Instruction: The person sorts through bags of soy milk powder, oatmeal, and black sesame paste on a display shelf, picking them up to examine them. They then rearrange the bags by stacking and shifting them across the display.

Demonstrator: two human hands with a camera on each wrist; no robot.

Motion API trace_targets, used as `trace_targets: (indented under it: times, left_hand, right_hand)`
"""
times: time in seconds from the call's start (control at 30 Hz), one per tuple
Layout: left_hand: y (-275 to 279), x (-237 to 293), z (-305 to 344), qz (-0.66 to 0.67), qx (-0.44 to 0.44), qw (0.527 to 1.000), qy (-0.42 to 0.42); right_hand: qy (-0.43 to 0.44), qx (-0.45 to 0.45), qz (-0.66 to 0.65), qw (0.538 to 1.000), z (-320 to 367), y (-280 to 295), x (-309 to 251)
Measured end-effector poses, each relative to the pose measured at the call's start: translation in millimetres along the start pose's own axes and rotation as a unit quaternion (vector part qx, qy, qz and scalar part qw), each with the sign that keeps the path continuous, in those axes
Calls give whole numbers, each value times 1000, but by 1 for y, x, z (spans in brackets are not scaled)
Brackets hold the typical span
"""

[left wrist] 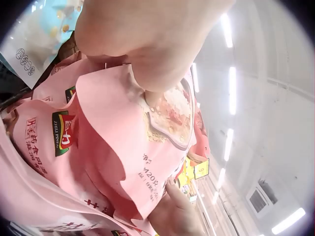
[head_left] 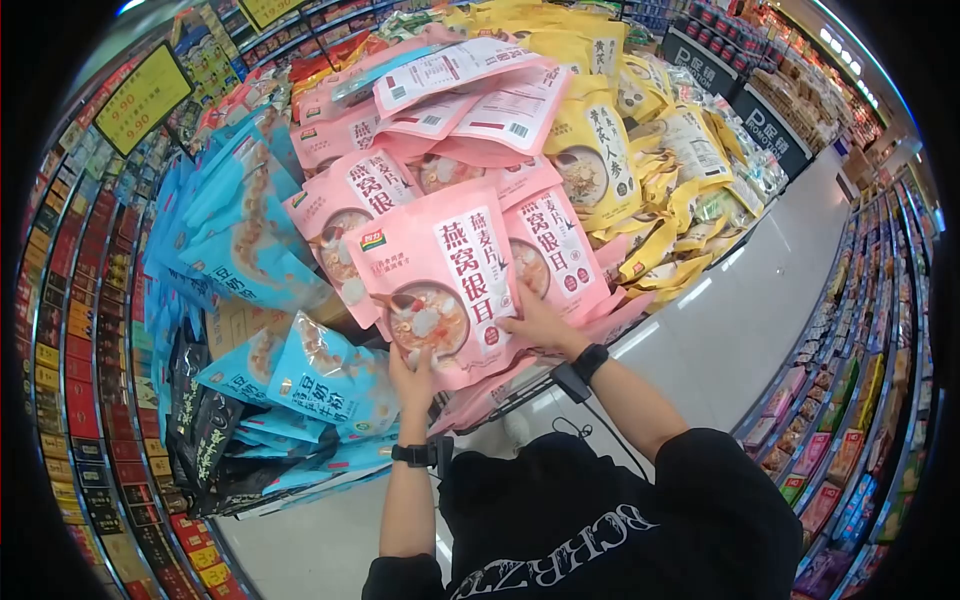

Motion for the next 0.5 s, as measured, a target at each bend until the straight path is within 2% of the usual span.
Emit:
trace_targets:
  times: [0.1,0.13,0.23,0.3,0.37,0.43,0.5]
  left_hand:
    - [-1,-6,13,8,14,1000,17]
    - [-3,-6,14,8,13,1000,11]
    - [-5,-8,16,-6,17,1000,-16]
    - [-3,-13,20,-89,23,996,-18]
    - [0,-11,20,-77,30,996,-13]
    - [-2,-5,21,-47,25,998,27]
    - [2,-6,21,-44,14,999,15]
  right_hand:
    - [19,-10,33,999,-1,-4,7]
    - [21,-14,1,1000,-1,-3,7]
    - [50,15,21,998,0,3,2]
    - [59,32,62,996,0,4,7]
    - [52,2,116,992,-2,3,8]
    - [39,-7,101,994,-9,9,8]
    - [155,10,205,966,-16,23,-3]
Point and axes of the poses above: each hand's wrist, its own z-axis away from the middle knuckle, its own y-axis out of the back of the hand, x = y × z, the point moved 3 cm from there along -z, towards the middle knuckle, and after that the axes turned 13 degrees about z, right-handed, at the moved point
